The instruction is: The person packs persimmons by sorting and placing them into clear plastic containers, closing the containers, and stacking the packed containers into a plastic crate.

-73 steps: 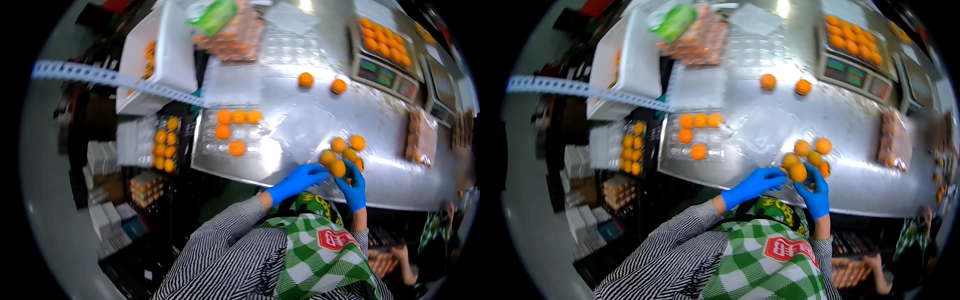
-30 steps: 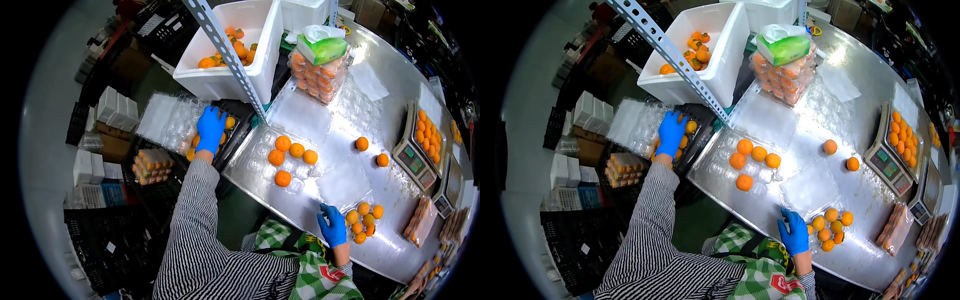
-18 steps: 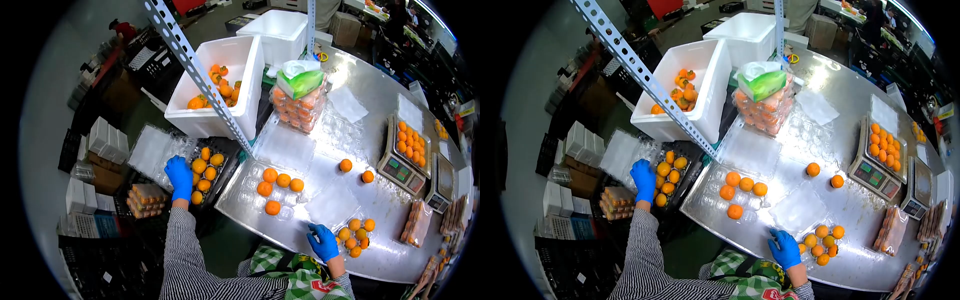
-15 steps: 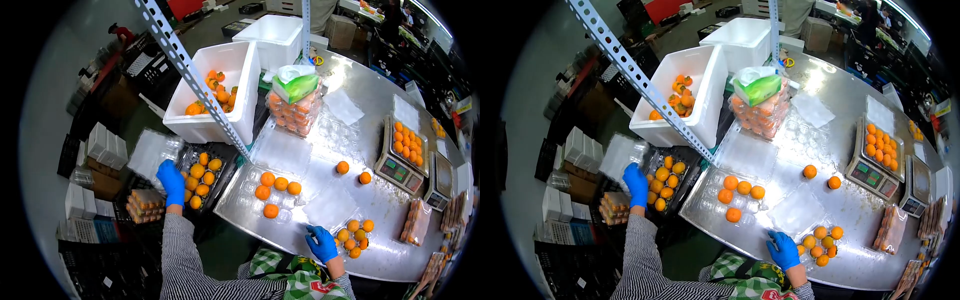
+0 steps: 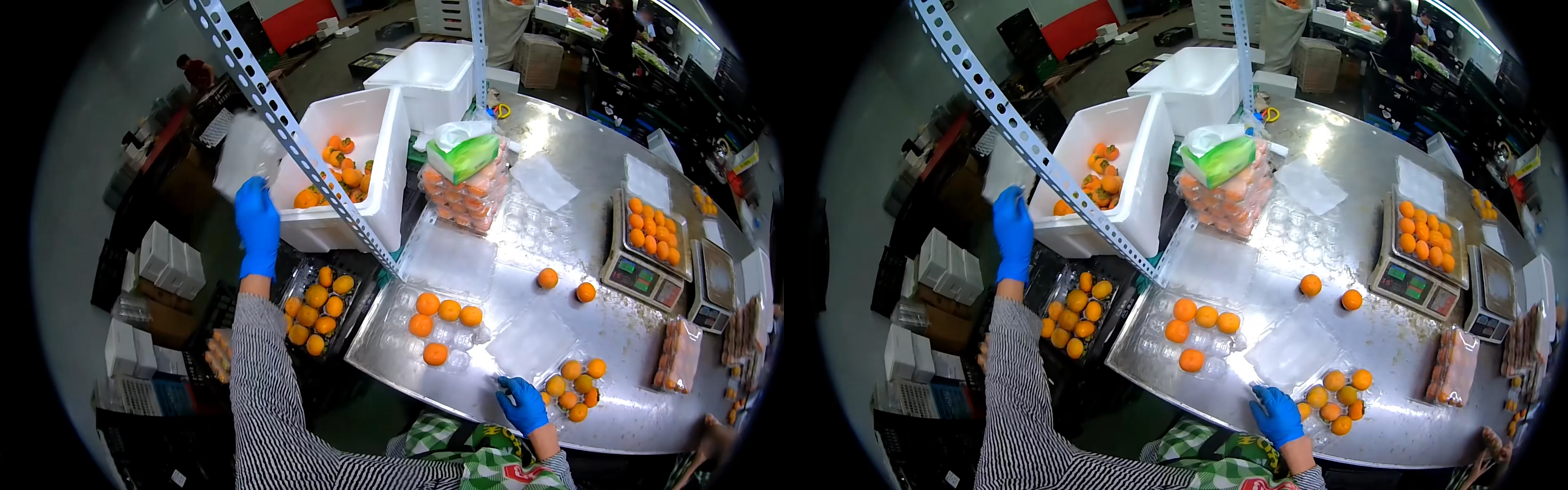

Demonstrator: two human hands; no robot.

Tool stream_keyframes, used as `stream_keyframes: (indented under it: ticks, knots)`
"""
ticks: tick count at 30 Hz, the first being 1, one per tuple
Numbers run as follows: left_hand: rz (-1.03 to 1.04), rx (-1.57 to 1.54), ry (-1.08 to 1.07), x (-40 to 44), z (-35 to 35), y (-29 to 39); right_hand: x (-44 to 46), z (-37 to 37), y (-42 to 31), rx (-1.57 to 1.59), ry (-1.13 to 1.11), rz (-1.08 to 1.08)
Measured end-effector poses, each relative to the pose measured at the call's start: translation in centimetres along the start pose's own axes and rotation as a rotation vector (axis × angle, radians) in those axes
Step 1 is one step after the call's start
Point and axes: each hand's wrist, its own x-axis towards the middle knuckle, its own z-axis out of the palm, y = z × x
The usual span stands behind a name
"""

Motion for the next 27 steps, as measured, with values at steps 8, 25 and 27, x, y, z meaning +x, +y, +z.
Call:
stream_keyframes:
  ticks: [8,25,27]
  knots:
    - [0.025,-0.264,-0.203,4.1,10.8,5.5,-1.1,0.2,-0.1,-0.008,0.014,0.085]
    - [0.048,-0.344,-0.436,1.6,12.3,5.2,-1.5,1.2,-0.8,-0.079,-0.067,0.149]
    - [0.132,-0.274,-0.363,1.2,11.6,4.5,-1.3,1.3,-1.2,-0.088,-0.087,0.153]
